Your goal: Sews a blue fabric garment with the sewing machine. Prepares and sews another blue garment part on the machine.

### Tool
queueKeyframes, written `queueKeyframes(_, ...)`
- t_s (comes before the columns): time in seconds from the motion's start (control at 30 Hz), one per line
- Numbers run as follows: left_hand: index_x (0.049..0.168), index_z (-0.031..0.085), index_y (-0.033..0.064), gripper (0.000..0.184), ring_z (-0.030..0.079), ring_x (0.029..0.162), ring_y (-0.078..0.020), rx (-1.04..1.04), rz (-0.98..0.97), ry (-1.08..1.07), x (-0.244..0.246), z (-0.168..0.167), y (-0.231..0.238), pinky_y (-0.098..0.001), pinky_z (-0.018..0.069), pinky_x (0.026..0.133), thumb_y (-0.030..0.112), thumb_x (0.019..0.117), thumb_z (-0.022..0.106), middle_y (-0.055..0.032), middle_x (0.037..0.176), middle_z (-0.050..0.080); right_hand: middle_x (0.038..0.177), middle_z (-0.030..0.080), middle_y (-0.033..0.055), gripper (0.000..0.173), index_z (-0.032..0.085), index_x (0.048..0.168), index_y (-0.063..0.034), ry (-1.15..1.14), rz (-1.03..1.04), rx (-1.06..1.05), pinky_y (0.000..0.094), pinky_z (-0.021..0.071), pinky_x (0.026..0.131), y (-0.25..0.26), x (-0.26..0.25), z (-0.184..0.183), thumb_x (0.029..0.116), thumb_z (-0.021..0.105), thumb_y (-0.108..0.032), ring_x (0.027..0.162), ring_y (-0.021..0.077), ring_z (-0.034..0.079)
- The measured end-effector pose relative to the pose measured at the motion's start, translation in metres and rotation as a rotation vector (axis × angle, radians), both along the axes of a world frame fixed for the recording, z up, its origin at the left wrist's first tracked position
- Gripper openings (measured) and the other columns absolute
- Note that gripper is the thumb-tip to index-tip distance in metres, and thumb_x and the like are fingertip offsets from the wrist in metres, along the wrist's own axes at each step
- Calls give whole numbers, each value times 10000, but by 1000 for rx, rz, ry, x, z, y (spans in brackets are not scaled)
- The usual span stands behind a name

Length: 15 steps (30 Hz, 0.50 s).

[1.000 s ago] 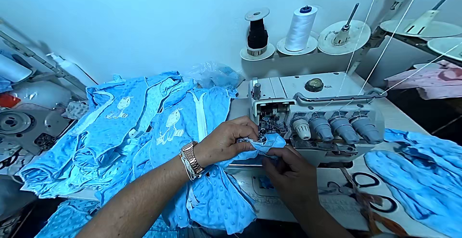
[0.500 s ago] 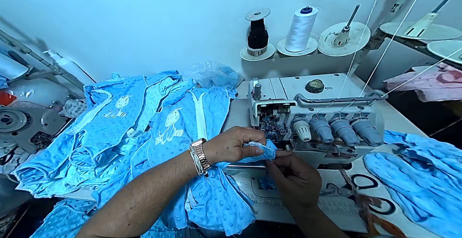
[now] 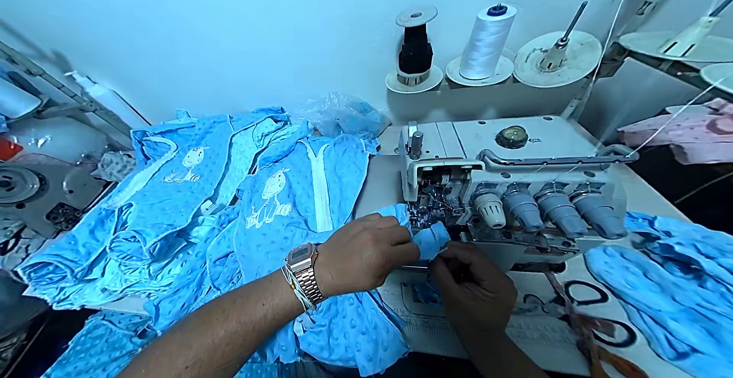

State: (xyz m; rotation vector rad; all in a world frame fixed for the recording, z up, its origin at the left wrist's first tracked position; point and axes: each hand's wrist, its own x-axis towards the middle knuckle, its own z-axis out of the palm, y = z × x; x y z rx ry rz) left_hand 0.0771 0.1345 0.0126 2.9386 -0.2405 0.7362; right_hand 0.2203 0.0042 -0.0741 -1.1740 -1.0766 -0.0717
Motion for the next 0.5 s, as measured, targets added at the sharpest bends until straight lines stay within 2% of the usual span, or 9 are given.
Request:
queueKeyframes(0.1,938,732,50,173,664,810,-236,11,138,7,0,6,0,-368,541,679,3,922,566,-78,877,691,842,672,53,170,759,982,-2,-144,-85,-82,93,447,558,0,0,5,904,646,-102,615,-26,532)
queueKeyframes(0.17,932,735,33,155,651,792,-243,-22,167,4,4,12,2,-368,534,677,-2,910,586,-89,849,677,858,656,79,187,775,963,-14,-235,-126,-136,109,465,572,-1,0,9,914,621,-108,636,3,551)
queueKeyframes(0.23,927,741,20,128,656,837,-230,-119,95,2,6,16,5,-343,536,735,18,924,613,-95,873,692,825,623,78,185,769,920,-23,-311,-171,-173,126,446,557,-1,0,15,906,611,-119,628,29,534)
queueKeyframes(0.3,932,738,2,138,661,938,-216,-225,-41,30,8,19,13,-315,537,832,24,948,603,-112,957,705,808,592,75,187,768,882,-38,-373,-221,-200,147,419,538,-1,1,19,897,633,-166,625,54,515)
queueKeyframes(0.37,942,739,-9,158,666,995,-218,-252,-132,70,9,22,18,-311,535,876,20,964,586,-128,1017,717,933,599,107,200,777,880,-64,-439,-241,-210,171,439,562,-2,3,20,928,661,-220,677,81,530)
queueKeyframes(0.43,957,740,-5,176,673,1003,-218,-241,-172,104,9,26,21,-315,535,878,12,968,565,-125,1035,729,1136,636,163,200,779,890,-84,-519,-235,-189,215,474,580,-3,6,22,961,666,-232,697,111,563)
queueKeyframes(0.5,975,740,-5,177,676,975,-216,-239,-187,140,9,29,21,-317,533,850,-4,960,564,-121,1025,737,1260,654,184,193,755,821,-81,-559,-176,-165,246,481,552,-1,12,23,939,657,-198,670,121,587)
